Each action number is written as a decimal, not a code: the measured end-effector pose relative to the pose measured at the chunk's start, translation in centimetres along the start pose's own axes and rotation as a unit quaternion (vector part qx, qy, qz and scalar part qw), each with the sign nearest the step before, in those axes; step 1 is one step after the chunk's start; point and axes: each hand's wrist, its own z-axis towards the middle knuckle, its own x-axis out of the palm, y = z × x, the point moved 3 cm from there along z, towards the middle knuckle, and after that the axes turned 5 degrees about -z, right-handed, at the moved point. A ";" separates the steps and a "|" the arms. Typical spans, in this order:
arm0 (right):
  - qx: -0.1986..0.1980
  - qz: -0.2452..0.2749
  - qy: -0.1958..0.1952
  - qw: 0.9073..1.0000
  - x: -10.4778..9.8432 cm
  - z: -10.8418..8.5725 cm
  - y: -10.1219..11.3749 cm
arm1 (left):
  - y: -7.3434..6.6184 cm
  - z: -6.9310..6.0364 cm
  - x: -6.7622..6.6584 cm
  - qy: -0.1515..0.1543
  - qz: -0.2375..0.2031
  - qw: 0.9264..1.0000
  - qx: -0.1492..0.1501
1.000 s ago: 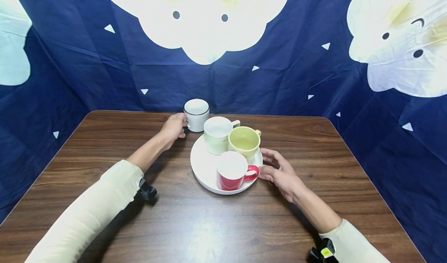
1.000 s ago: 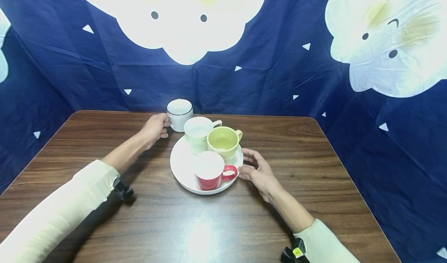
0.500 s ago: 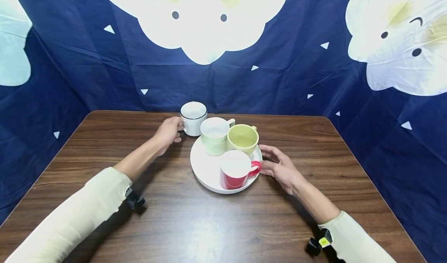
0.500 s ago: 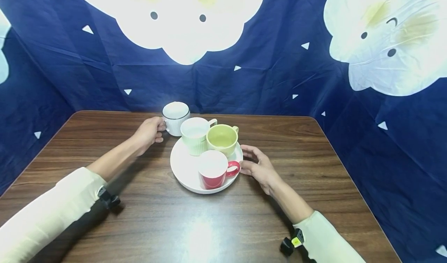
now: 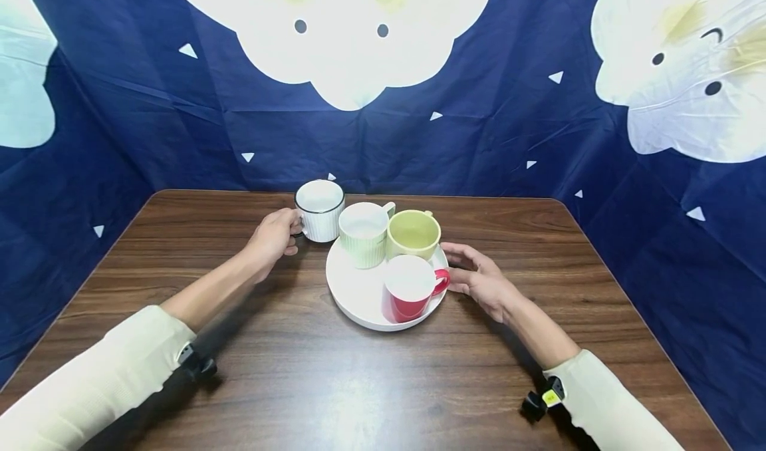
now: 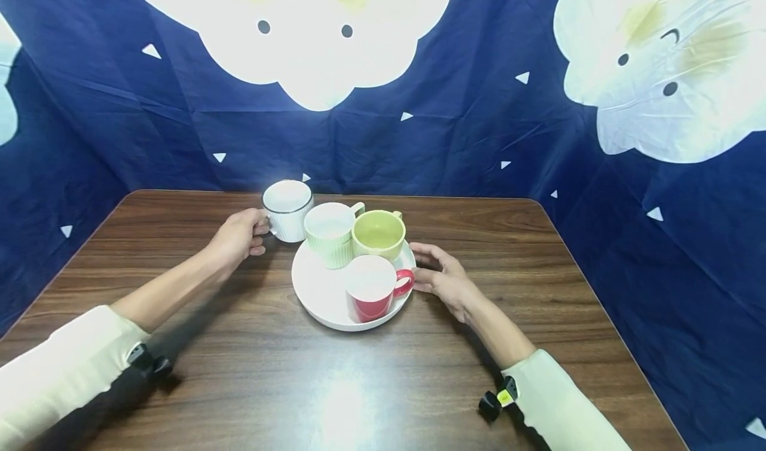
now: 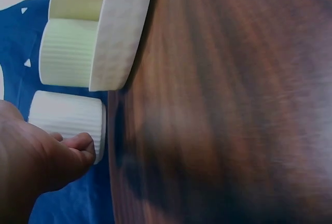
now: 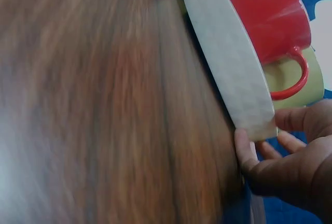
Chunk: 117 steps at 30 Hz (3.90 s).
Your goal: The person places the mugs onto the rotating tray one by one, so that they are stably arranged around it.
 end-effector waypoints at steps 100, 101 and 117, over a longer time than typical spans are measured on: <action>0.029 -0.050 0.061 0.996 -2.4 4.2 1.1 | 1.2 -14.7 0.3 0.116 -0.074 0.989 0.056; 0.029 -0.044 0.062 0.997 -2.4 4.0 1.0 | 1.1 -14.7 0.4 0.116 -0.078 0.989 0.057; 0.030 0.072 0.094 0.993 -2.5 1.4 0.1 | -0.3 -14.2 3.2 0.118 -0.093 0.988 0.034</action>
